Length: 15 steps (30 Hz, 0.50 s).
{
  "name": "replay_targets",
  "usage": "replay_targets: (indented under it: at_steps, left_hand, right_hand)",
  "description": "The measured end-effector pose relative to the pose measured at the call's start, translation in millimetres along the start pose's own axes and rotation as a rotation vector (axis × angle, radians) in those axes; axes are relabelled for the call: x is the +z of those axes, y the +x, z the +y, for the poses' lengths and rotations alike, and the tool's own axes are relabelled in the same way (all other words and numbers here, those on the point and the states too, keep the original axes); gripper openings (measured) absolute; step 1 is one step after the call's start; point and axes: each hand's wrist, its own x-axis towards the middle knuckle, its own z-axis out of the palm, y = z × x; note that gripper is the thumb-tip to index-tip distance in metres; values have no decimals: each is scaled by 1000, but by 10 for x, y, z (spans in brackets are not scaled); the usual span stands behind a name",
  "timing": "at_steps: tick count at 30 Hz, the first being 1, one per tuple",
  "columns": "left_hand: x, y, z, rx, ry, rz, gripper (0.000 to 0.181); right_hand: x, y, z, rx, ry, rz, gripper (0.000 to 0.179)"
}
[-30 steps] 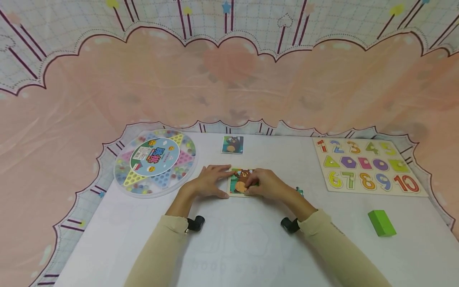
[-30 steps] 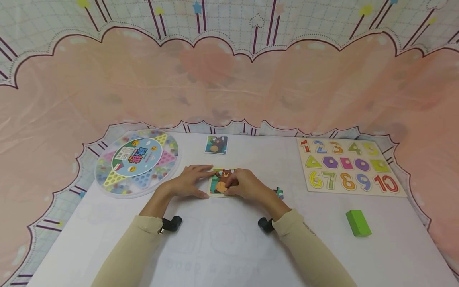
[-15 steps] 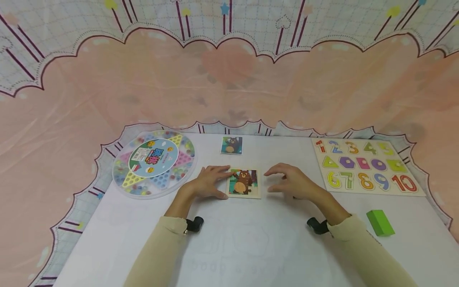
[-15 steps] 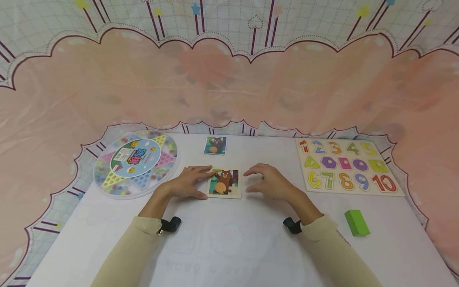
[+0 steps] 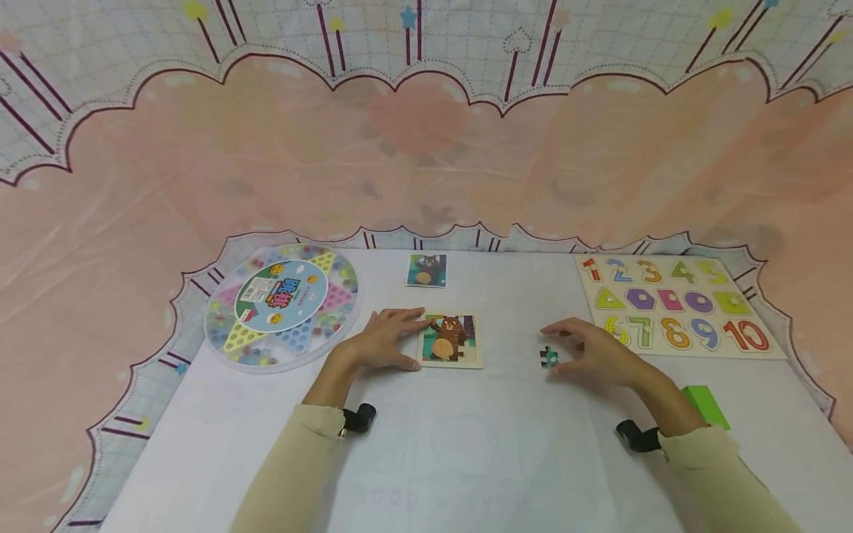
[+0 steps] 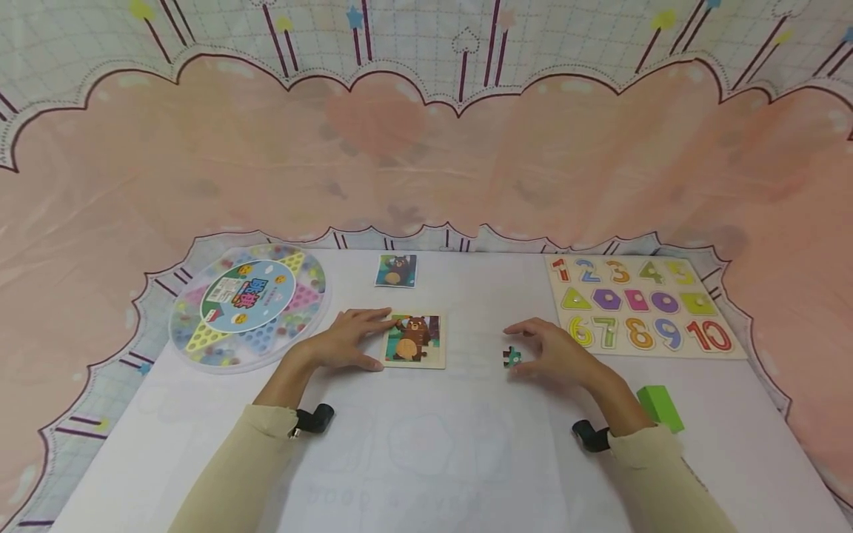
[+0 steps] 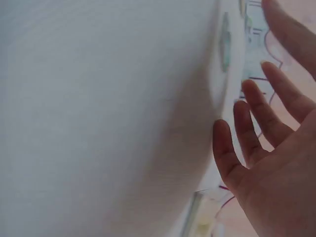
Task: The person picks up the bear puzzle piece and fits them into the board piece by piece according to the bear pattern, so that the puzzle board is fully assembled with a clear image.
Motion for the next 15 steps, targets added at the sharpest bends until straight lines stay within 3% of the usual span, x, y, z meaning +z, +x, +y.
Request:
replay_targets:
  at_steps: [15]
  left_hand:
    - [-10,-29,33,2,-15,8,85]
  right_hand:
    - [29,45,71,-63,-4,-4,45]
